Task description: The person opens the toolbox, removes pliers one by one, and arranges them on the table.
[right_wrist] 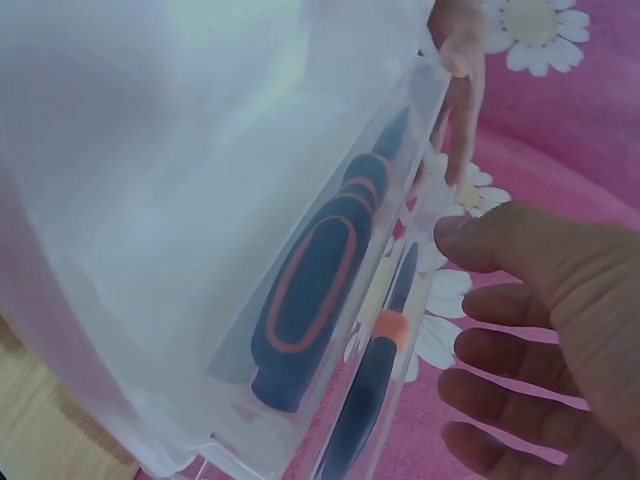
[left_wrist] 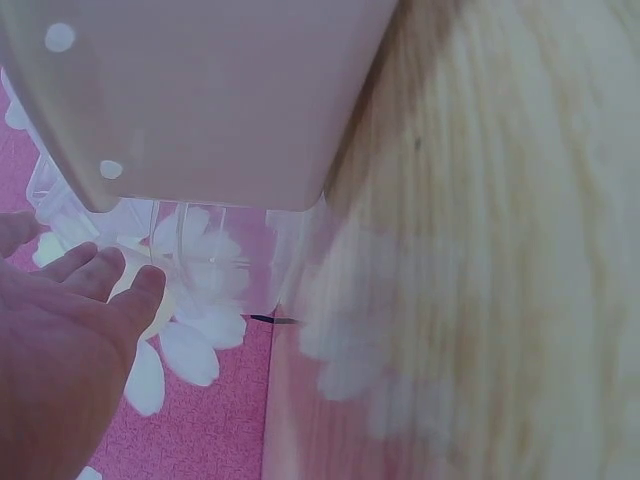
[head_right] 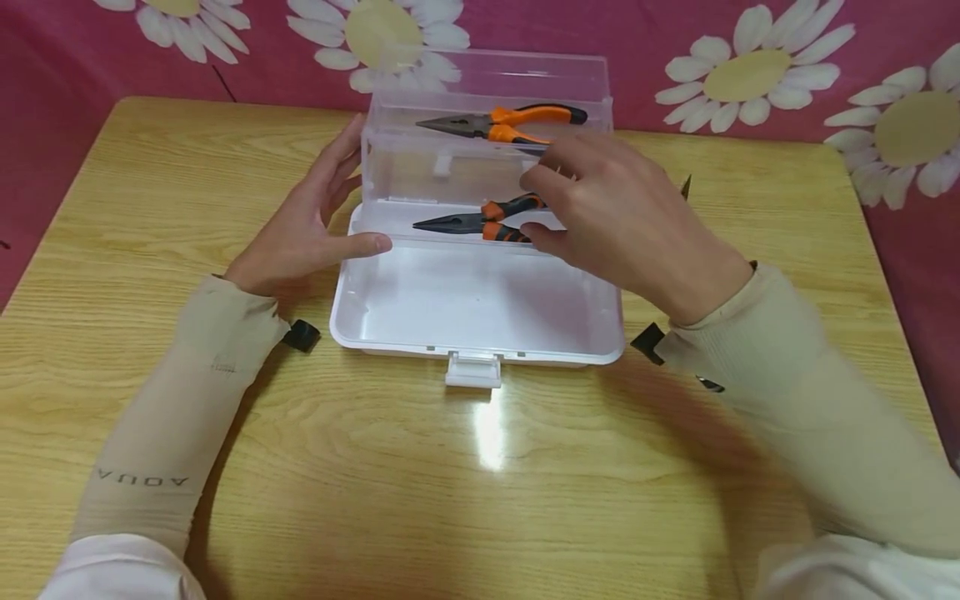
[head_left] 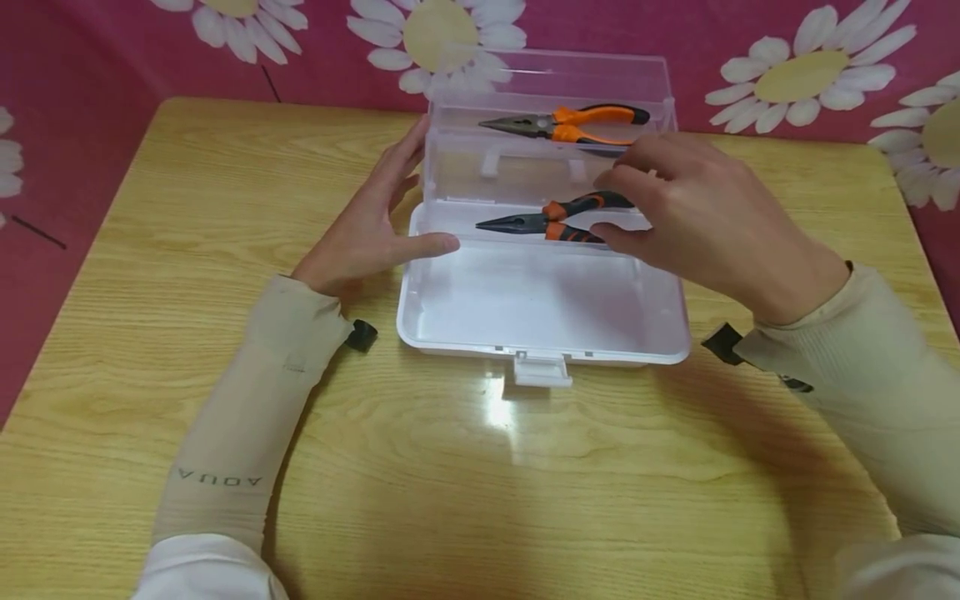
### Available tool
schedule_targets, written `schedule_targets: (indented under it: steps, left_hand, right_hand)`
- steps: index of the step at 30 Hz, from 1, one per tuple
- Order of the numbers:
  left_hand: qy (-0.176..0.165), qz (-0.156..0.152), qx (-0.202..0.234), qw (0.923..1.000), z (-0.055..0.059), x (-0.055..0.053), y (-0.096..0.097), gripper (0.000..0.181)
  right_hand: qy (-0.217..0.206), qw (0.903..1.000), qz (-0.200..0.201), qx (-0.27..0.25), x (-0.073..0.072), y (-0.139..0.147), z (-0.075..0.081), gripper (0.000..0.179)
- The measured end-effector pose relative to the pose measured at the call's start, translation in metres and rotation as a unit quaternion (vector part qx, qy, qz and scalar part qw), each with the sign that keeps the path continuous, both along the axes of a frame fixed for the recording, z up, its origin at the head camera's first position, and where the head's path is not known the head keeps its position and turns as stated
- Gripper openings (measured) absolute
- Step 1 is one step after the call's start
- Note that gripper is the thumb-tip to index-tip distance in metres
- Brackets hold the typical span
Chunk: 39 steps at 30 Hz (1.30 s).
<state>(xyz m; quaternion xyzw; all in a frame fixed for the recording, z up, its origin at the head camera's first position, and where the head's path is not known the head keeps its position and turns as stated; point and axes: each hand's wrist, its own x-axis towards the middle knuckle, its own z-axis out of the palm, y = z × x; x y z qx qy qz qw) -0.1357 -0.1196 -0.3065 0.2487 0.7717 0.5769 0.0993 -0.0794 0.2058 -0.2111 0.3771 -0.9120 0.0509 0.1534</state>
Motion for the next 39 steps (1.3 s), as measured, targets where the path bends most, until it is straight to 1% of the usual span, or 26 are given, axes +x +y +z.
schedule_targets:
  steps: [4, 7, 11, 14, 19, 21, 23, 27, 30, 33, 36, 39]
  left_hand:
    - [-0.003, 0.001, 0.001, 1.0, 0.004, 0.003, 0.001, 0.118]
    - [-0.006, 0.003, -0.001, 1.0, 0.008, 0.006, 0.001, 0.117]
    - [-0.011, 0.003, 0.001, 0.9999, 0.013, 0.01, 0.002, 0.117]
    - [-0.012, 0.002, 0.0, 0.9999, 0.015, 0.012, 0.002, 0.117]
    - [-0.012, -0.001, 0.003, 0.9999, 0.018, 0.013, 0.002, 0.117]
    - [-0.012, -0.001, 0.002, 0.9999, 0.017, 0.013, 0.001, 0.117]
    - [-0.012, 0.001, -0.003, 0.9999, 0.014, 0.011, 0.001, 0.118]
    - [-0.007, 0.006, -0.013, 0.9999, 0.005, 0.004, 0.0, 0.119]
    - [-0.003, 0.01, -0.021, 0.9997, -0.001, -0.001, -0.001, 0.121]
    - [-0.006, 0.012, -0.024, 0.9996, -0.002, -0.001, -0.001, 0.121]
    - [-0.009, 0.013, -0.024, 0.9996, -0.001, 0.0, -0.001, 0.121]
    - [-0.011, 0.013, -0.022, 0.9996, -0.002, 0.001, 0.0, 0.121]
  right_hand:
    - [-0.007, 0.9994, 0.013, 0.03, -0.007, -0.004, 0.0, 0.042]
    - [-0.016, 0.9985, 0.03, 0.043, -0.011, -0.007, 0.0, 0.043]
    - [-0.034, 0.9966, 0.053, 0.054, -0.018, -0.01, -0.002, 0.039]
    - [-0.046, 0.995, 0.062, 0.064, -0.023, -0.012, -0.003, 0.038]
    - [-0.095, 0.9915, 0.054, 0.071, -0.031, -0.013, -0.003, 0.039]
    - [-0.114, 0.9893, 0.046, 0.078, -0.034, -0.014, -0.003, 0.039]
    - [-0.124, 0.9876, 0.044, 0.086, -0.036, -0.014, -0.003, 0.038]
    - [-0.14, 0.9849, 0.032, 0.096, -0.038, -0.014, -0.004, 0.035]
    - [-0.158, 0.9829, 0.019, 0.093, -0.038, -0.015, -0.004, 0.032]
    - [-0.147, 0.9856, 0.029, 0.079, -0.04, -0.015, -0.007, 0.028]
    - [-0.129, 0.9888, 0.037, 0.066, -0.042, -0.016, -0.009, 0.026]
    - [-0.125, 0.9896, 0.024, 0.067, -0.042, -0.018, -0.011, 0.027]
